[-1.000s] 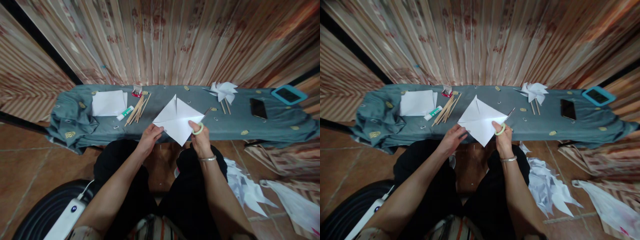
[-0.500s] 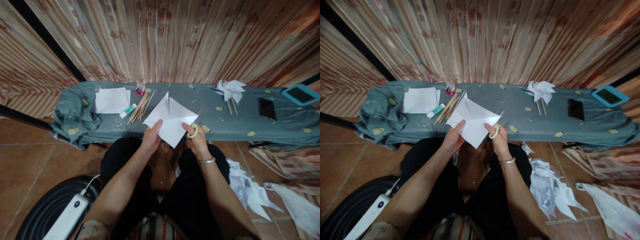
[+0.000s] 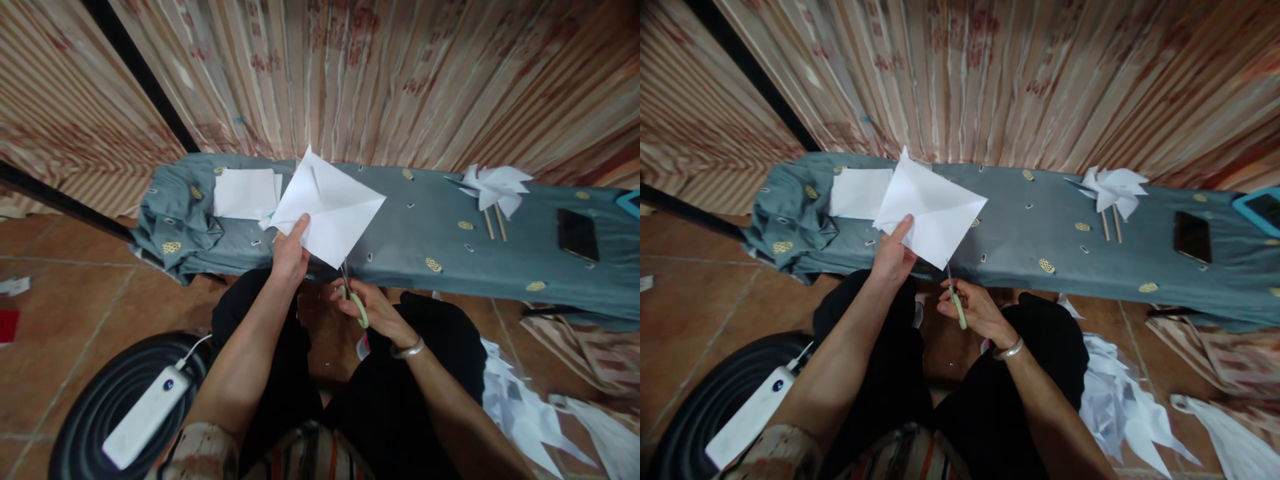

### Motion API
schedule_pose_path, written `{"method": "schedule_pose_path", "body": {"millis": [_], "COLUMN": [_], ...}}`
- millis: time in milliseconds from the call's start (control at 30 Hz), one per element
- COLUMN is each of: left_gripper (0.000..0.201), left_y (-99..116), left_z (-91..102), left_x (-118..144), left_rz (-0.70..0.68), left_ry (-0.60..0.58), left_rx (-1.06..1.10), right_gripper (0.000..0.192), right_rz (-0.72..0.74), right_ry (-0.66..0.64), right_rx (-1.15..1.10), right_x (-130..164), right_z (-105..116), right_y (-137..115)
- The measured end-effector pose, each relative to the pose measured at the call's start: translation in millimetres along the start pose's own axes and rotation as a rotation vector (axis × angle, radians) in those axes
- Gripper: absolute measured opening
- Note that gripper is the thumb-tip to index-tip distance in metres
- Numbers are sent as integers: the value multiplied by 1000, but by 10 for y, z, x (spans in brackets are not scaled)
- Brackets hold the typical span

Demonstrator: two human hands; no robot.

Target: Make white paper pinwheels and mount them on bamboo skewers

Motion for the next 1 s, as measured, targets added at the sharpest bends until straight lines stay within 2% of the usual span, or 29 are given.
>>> {"method": "schedule_pose_path", "body": {"millis": [233,633,1000], "left_gripper": [35,13,21], "left_y": [-13,-34,-35], "left_z": [-51,9,-12], "left_x": [11,-25,-13], "left_rz": [1,-13,-9], "left_ry": [-18,2,-9], "left_rx": [1,-20,20], "right_gripper": [47,42,44], "right_rz": [3,2,-5], "right_ry": [18,-25,27], "right_rx": [25,61,31], "right_x": [-74,-118,-135], "right_z": [-35,-62,-36], "right_y": [7,29,75]}}
Point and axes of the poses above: each hand's wrist, its own x-axis away from the middle knuckle, its own z-axis out of the back of the hand, y = z × x, the point moved 5 cm from there along -x, towards the middle knuckle, and after that the axes turned 15 degrees about -x, right-handed, at the moved point
